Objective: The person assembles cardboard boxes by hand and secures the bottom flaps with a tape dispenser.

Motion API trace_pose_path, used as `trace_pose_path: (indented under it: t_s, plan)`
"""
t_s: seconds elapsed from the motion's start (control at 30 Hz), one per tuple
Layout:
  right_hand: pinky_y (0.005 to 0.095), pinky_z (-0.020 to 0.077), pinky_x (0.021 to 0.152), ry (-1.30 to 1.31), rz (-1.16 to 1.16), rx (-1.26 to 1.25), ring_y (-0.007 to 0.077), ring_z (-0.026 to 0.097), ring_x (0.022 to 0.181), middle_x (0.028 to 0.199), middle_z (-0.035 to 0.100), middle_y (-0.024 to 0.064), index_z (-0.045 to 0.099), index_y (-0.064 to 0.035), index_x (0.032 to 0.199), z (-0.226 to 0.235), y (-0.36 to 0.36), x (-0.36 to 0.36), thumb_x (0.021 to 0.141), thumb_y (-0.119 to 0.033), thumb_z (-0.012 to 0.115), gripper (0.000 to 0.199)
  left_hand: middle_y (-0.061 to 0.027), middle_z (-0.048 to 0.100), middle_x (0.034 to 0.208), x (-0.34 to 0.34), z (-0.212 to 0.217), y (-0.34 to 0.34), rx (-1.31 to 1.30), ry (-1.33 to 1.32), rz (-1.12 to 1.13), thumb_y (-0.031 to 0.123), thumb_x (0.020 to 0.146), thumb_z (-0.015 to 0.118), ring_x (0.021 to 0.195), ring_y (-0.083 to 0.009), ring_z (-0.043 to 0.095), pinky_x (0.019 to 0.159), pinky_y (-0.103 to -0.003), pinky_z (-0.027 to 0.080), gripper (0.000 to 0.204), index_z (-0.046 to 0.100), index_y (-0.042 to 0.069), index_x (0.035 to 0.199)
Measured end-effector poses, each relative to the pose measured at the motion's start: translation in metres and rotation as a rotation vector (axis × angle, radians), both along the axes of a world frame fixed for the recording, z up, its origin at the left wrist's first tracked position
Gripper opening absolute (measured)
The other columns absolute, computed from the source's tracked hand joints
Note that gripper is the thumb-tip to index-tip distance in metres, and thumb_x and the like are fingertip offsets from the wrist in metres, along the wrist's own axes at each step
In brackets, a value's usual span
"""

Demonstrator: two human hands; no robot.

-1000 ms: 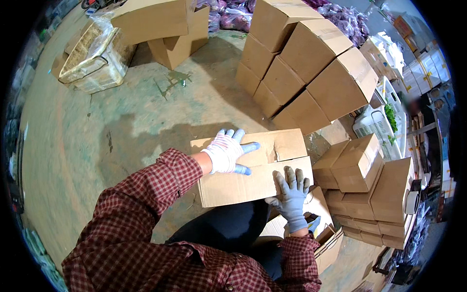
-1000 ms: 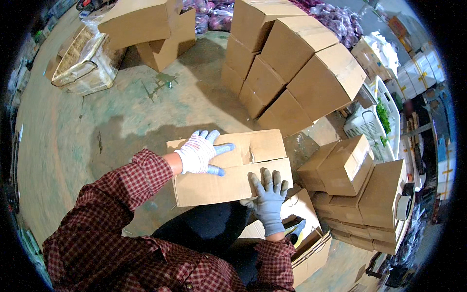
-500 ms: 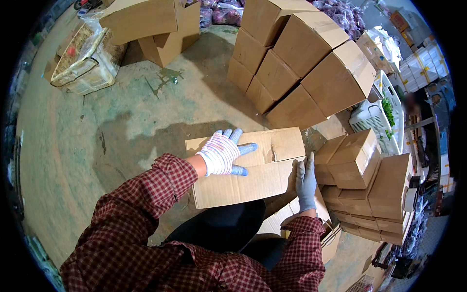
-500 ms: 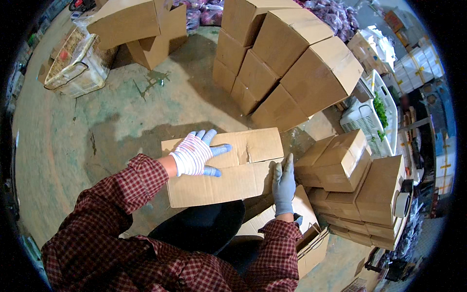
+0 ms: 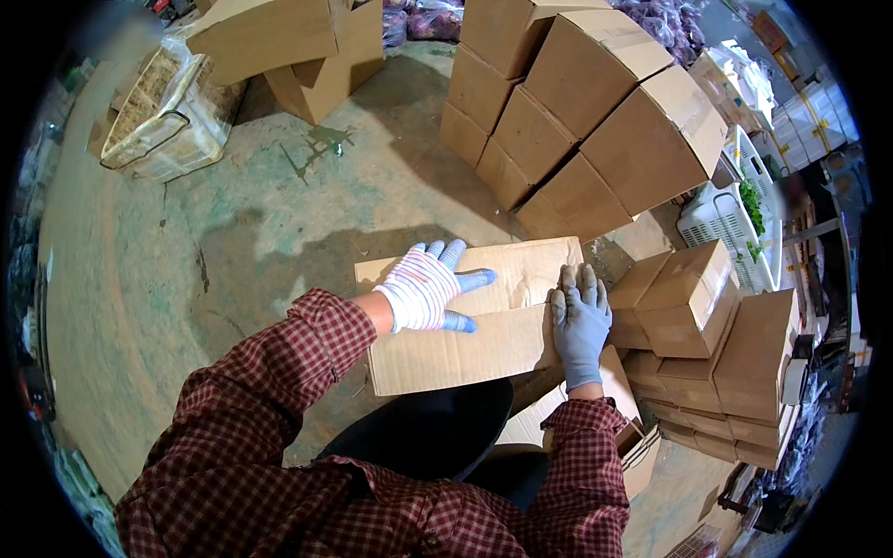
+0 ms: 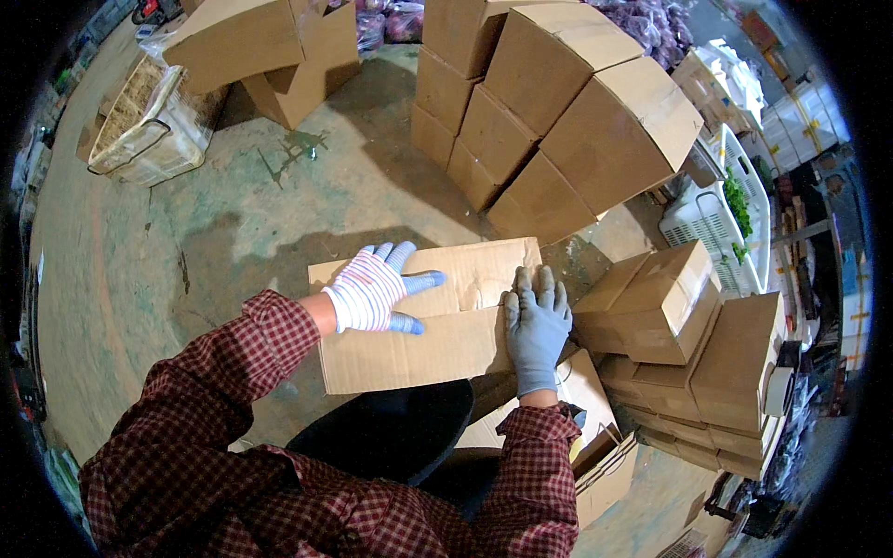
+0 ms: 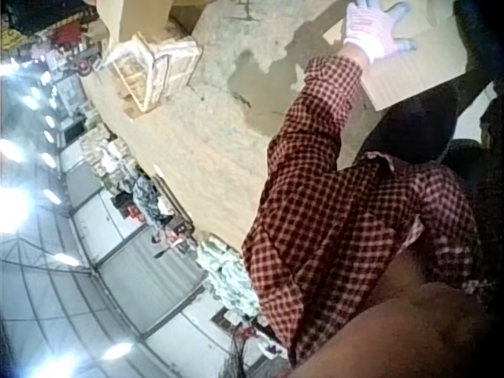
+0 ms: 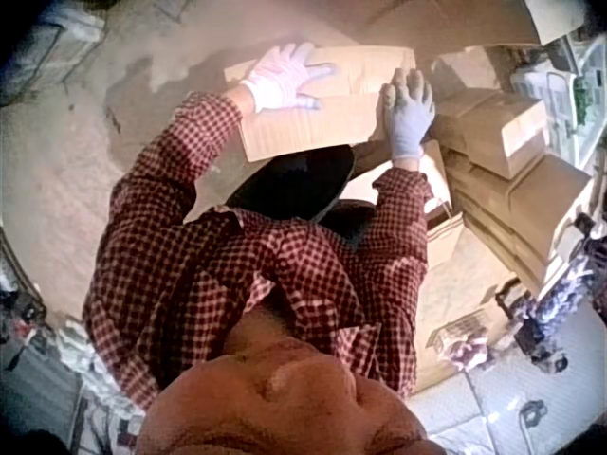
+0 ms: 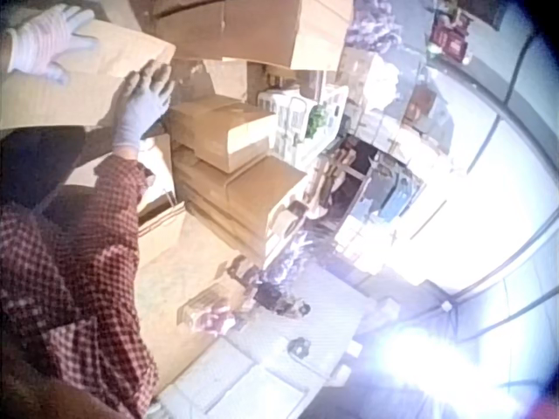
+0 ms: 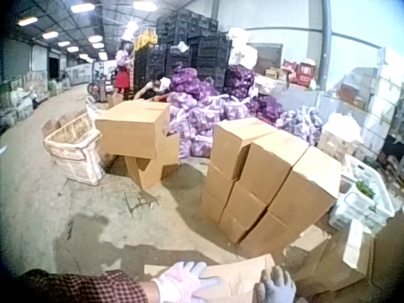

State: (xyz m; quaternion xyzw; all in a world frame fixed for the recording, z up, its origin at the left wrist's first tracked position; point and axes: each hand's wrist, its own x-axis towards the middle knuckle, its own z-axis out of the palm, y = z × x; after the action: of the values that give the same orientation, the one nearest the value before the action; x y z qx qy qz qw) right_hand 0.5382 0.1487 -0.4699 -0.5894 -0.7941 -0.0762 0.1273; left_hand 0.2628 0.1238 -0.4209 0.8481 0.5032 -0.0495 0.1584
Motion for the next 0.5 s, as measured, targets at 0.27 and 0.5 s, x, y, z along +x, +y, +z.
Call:
trace_pose_path:
  t_s: [0.27,0.5]
  plan:
    - [0.0431,0.0519,0.077,0.249,-0.195,-0.121,0.0379,0.062,0.093,0.131,0.047,0.0224,0.051,-0.0311,0.130,0.000,-0.029,-0.016,0.089,-0.039,0.052,0.041,-0.0283,0.035,0.136,-0.011,-0.006,0.004,0.078,0.035,-0.100,0.065,0.078,0.053,0.124,-0.0427,0.038,0.102,-0.048,0.031,0.075,0.038,0.027,0.140]
    - [0.0317,0.0378,0.099,1.104,-0.157,-0.083,0.0214,0.051,0.113,0.125,0.054,0.0133,0.052,-0.0017,0.126,-0.012,-0.047,0.026,0.094,-0.017,0.052,0.035,-0.0270,0.034,0.136,-0.013,-0.008,-0.003,0.077,0.023,-0.113,0.064,0.076,0.056,0.124,-0.0420,0.036,0.103,-0.048,0.031,0.074,0.041,0.027,0.138]
